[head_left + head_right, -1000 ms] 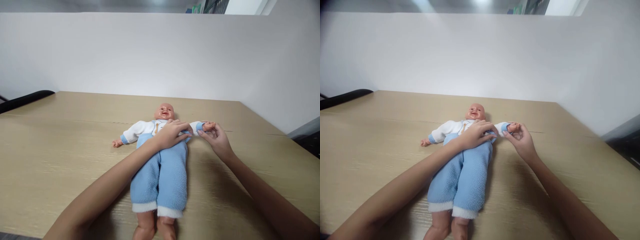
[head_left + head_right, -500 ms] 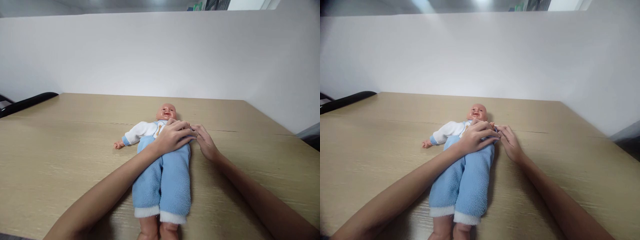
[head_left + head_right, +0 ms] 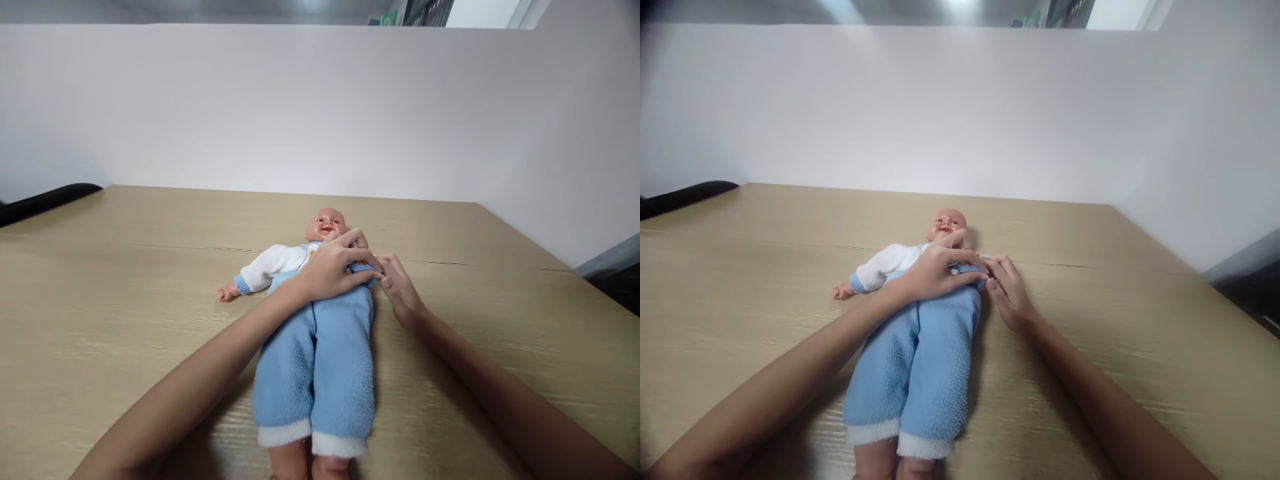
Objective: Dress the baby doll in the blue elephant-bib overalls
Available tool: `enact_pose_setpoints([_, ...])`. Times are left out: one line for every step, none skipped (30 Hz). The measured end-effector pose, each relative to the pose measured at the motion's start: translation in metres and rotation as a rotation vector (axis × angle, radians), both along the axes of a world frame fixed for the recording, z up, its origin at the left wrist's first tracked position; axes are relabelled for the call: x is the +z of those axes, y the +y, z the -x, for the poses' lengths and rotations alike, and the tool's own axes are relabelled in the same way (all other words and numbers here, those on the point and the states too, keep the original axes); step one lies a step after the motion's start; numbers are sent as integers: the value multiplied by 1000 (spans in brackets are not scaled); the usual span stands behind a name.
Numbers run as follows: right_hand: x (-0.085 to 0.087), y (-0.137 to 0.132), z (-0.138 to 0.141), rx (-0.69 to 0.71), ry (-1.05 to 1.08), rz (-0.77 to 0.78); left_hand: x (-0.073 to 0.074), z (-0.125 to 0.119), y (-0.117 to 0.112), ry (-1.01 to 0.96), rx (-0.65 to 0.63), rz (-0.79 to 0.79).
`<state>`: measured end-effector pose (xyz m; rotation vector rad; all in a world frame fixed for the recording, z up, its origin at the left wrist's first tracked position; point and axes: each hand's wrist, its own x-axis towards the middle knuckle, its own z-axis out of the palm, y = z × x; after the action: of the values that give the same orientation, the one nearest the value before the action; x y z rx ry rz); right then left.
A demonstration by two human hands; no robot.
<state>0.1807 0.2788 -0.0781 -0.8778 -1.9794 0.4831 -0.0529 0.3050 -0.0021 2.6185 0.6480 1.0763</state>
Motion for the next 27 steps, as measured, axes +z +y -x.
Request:
enact_pose_setpoints([0,-1,0,5,-21,-14,3,0,1,-4,-4,9])
enact_pose_setpoints([0,-2,0,12,-48,-33,6,-1,1,-26,-1,26])
enact_pose_setpoints([-1,-3,0,17,-76,-55,9,-3,2,-65,6,51])
enact_pose_setpoints([-1,-4,0,18,-104,-76,10,-5,4,-114,17,83])
enact_pose_setpoints([-1,-5,0,17,-127,-96,10,-8,6,-161,27,120])
enact_pose_setpoints([-1,-6,0,11,-141,-109,9,-10,8,-196,35,159])
enact_pose_setpoints([-1,-7,1,6,-146,-116,7,-12,11,-220,39,196])
enact_pose_setpoints([-1,-8,1,0,-143,-118,4,-15,13,-235,42,233])
enact_pose_setpoints([-1,-8,2,-3,-140,-117,0,-16,15,-251,47,271])
enact_pose_setpoints([-1,-8,2,-4,-135,-115,-3,-18,17,-271,52,307])
enact_pose_setpoints([-1,-9,3,-4,-129,-112,-6,-19,19,-293,55,341])
enact_pose_setpoints([-2,-9,3,-3,-122,-111,-8,-20,19,-315,54,367])
enact_pose_setpoints([-2,-8,3,-1,-116,-111,-9,-21,20,-337,48,384])
enact_pose_setpoints([-2,-8,3,1,-108,-111,-9,-22,20,-354,39,390])
enact_pose_setpoints([-3,-8,4,4,-103,-111,-9,-23,19,-365,29,386])
enact_pose_setpoints([-3,-8,4,4,-98,-111,-8,-24,19,-368,21,377])
enact_pose_setpoints([-4,-8,4,1,-95,-111,-6,-24,18,-365,17,365])
enact_pose_setpoints([-4,-7,5,-5,-93,-113,-5,-25,18,-352,16,354])
enact_pose_setpoints([-4,-7,5,-12,-90,-118,-4,-25,17,-331,16,344])
enact_pose_setpoints([-5,-7,5,-19,-87,-125,-2,-24,17,-304,17,334])
enact_pose_setpoints([-5,-7,6,-23,-85,-131,-1,-22,18,-273,15,325])
enact_pose_setpoints([-5,-7,6,-25,-85,-138,1,-20,18,-235,8,315])
enact_pose_setpoints([-4,-7,6,-25,-87,-145,3,-16,19,-190,-6,309])
enact_pose_setpoints([-4,-7,6,-26,-90,-154,5,-12,19,-136,-27,312])
enact_pose_setpoints([-4,-7,7,-30,-94,-163,7,-7,20,-80,-52,325])
enact_pose_setpoints([-4,-7,7,-36,-98,-174,10,-2,21,-29,-80,349])
enact_pose_setpoints([-4,-8,8,-43,-100,-185,12,4,21,17,-104,383])
